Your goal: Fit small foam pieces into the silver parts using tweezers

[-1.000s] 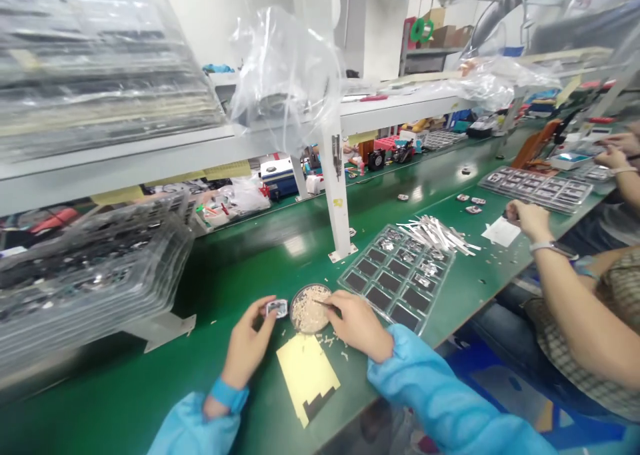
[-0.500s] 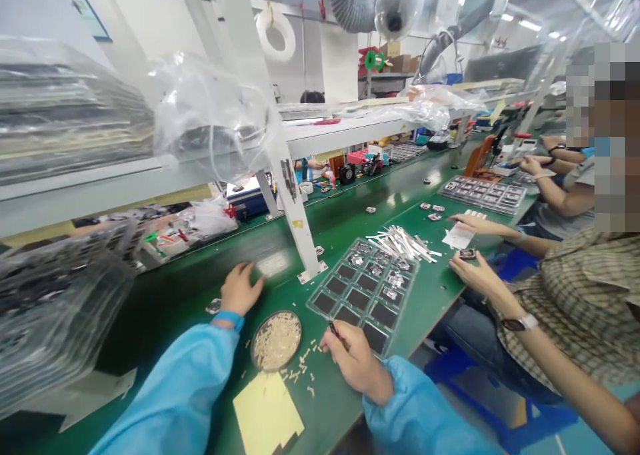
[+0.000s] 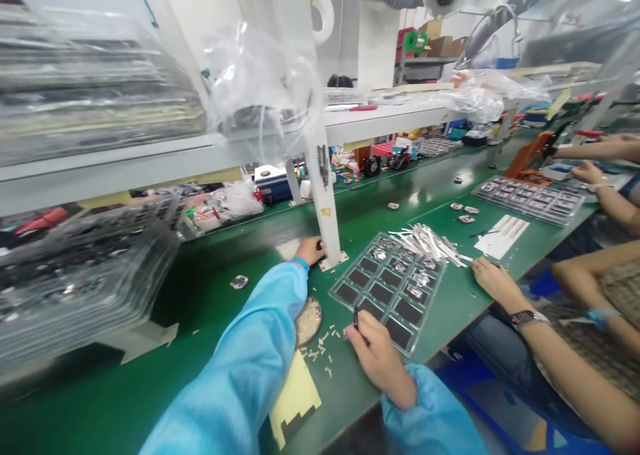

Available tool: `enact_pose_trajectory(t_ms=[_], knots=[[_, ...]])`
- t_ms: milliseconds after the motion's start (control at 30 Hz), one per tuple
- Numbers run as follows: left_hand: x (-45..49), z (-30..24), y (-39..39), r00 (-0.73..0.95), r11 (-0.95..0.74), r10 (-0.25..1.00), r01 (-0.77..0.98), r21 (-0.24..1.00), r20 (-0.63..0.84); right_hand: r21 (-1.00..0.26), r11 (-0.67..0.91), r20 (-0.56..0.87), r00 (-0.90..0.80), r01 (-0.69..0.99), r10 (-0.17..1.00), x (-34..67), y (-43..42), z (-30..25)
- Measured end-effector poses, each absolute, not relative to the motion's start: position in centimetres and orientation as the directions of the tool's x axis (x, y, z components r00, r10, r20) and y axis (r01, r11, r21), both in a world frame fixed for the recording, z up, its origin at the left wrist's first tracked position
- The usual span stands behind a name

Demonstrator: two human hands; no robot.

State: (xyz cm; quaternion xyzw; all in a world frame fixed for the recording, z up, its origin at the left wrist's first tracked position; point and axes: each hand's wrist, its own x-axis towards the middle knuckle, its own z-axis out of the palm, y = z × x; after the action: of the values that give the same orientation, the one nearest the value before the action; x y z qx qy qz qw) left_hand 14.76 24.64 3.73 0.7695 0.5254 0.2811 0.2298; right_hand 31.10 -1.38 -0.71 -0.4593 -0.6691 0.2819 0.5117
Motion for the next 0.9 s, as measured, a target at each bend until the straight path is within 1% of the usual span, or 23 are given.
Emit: enact_pose_trajectory(t_ms=[67, 133, 200, 267, 333, 400, 500, 567, 667, 800, 833, 900], knots=[[12.4, 3.5, 23.5, 0.254, -0.289, 0.954, 0.621, 0.729, 0.162, -0.885, 0.357, 0.356, -0.062, 0.297, 0.933, 31.3, -1.3, -1.4], [9.6, 3.4, 21.2, 0.2, -0.22, 0.971, 0.539, 0.813, 0.13, -0.944, 0.236, 0.222, -0.087, 0.232, 0.971, 31.4, -1.1, -2.1], [6.8, 3.4, 17.8, 0.158, -0.145, 0.984, 0.437, 0.888, 0.083, -0.987, 0.093, 0.078, -0.117, 0.13, 0.99, 31.4, -1.0, -2.6], [4.5, 3.5, 13.7, 0.144, -0.066, 0.989, 0.329, 0.942, 0.019, -1.0, -0.004, -0.006, -0.152, 0.017, 0.988, 31.2, -1.0, -2.6], [2.7, 3.7, 9.2, 0.155, 0.022, 0.986, 0.228, 0.973, -0.059, -0.998, -0.031, -0.02, -0.202, -0.051, 0.979, 30.6, -1.1, -2.1], [1.6, 3.8, 5.2, 0.186, 0.106, 0.974, 0.139, 0.985, -0.131, -0.998, -0.009, 0.009, -0.28, -0.063, 0.96, 29.8, -1.4, -1.4], [1.1, 3.7, 1.0, 0.264, 0.245, 0.938, -0.043, 0.969, -0.226, -0.998, 0.057, 0.064, -0.423, -0.03, 0.904, 27.9, -2.1, -0.5], [1.1, 3.6, -0.3, 0.309, 0.314, 0.914, -0.127, 0.941, -0.263, -0.996, 0.092, 0.071, -0.496, 0.018, 0.866, 26.7, -2.4, -0.2], [1.0, 3.5, -1.0, 0.374, 0.313, 0.893, -0.111, 0.943, -0.252, -0.985, 0.147, 0.074, -0.553, 0.089, 0.83, 25.7, -2.7, -0.3], [0.9, 3.1, -1.3, 0.512, 0.223, 0.847, -0.095, 0.97, -0.144, -0.971, 0.198, 0.086, -0.575, 0.135, 0.814, 25.7, -2.8, -0.6], [1.0, 3.0, -1.5, 0.527, 0.191, 0.839, -0.057, 0.98, -0.133, -0.968, 0.207, 0.087, -0.578, 0.145, 0.811, 25.8, -2.8, -0.5], [1.4, 2.8, -1.9, 0.534, 0.087, 0.835, 0.112, 0.99, -0.134, -0.958, 0.237, 0.099, -0.59, 0.161, 0.801, 26.0, -2.9, -0.4]])
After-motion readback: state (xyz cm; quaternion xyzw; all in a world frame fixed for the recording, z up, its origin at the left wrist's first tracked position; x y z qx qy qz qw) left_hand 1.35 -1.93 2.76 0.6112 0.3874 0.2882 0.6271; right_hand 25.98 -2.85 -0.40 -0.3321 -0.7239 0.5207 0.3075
